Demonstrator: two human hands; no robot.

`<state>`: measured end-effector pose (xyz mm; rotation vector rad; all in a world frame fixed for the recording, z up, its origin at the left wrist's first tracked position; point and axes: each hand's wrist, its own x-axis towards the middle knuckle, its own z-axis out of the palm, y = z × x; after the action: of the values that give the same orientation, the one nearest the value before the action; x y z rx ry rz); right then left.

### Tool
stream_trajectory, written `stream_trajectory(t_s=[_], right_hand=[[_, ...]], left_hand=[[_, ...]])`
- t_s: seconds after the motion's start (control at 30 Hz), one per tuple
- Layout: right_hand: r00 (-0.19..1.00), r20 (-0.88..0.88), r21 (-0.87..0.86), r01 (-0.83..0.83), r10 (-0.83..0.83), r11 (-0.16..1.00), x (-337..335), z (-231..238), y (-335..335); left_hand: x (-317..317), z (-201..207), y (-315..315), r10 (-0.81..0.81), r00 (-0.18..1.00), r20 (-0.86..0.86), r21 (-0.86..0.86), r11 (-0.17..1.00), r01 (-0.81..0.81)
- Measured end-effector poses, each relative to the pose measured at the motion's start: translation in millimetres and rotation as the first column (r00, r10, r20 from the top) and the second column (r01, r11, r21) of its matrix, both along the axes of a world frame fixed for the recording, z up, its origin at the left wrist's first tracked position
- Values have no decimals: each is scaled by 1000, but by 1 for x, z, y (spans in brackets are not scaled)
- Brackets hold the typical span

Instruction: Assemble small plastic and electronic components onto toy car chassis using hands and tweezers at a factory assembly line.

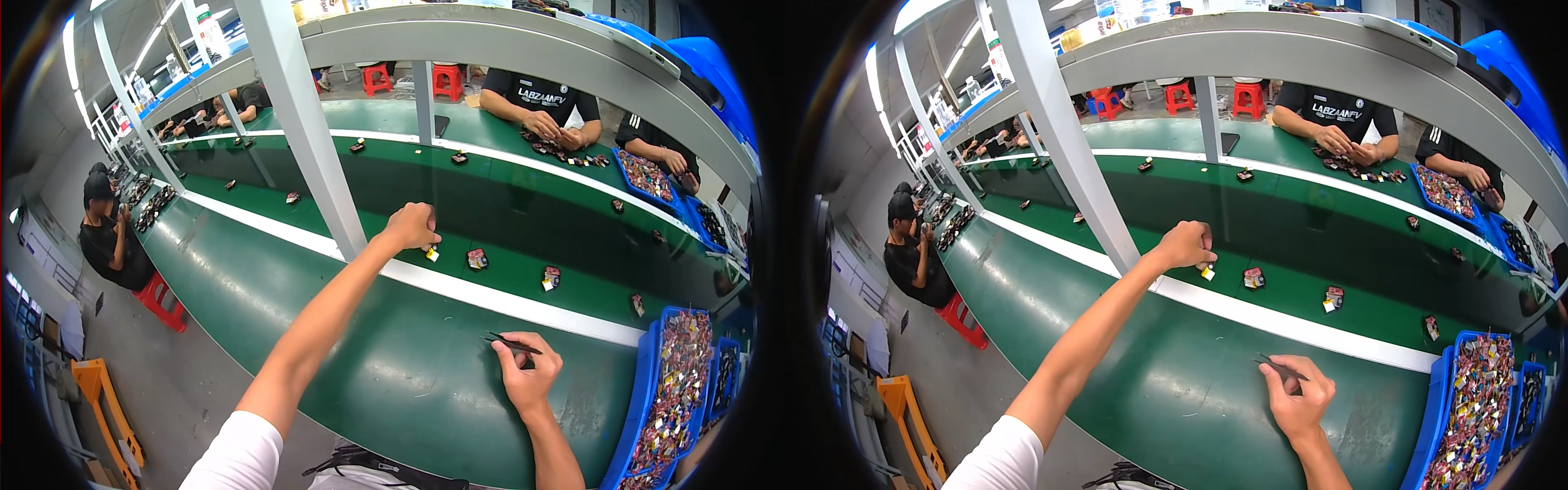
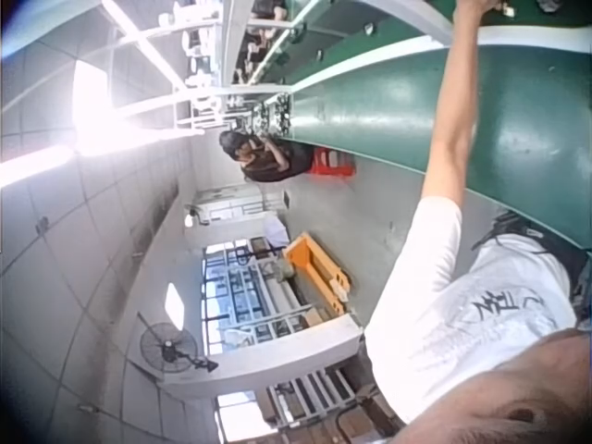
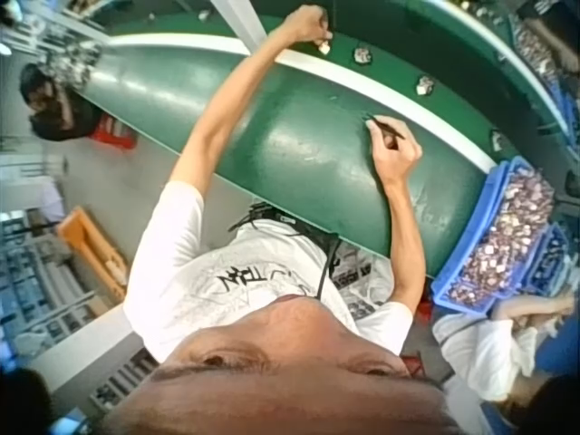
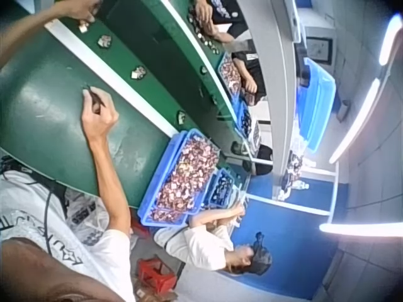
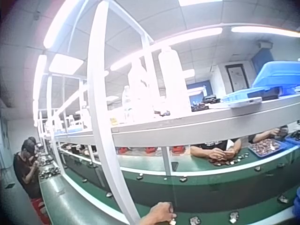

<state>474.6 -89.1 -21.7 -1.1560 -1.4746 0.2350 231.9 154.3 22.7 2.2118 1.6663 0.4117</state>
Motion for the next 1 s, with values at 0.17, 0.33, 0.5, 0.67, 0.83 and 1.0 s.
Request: stream_trajectory(t_s=[0.17,0.33,0.5,0.67,0.83,1.0], right_hand=[[1000,15,0,-12,12,1000,3,2,-2],[1000,-4,-19,-8,8,1000,5,1,-4],[999,-51,-74,-12,8,997,9,2,-6],[869,-491,-314,-247,66,917,16,0,-7],[790,-606,-316,-344,91,884,19,6,-13],[842,-523,-262,-307,133,915,15,-1,-15]], left_hand=[[-6,16,-24,36,993,111,-151,988,-19],[-13,25,-63,75,915,396,-229,973,19],[-6,17,-122,244,608,756,-411,899,150],[24,3,-179,325,469,821,-462,861,212],[46,-16,-200,256,548,796,-399,903,159],[56,-24,-205,238,531,813,-368,917,154]])
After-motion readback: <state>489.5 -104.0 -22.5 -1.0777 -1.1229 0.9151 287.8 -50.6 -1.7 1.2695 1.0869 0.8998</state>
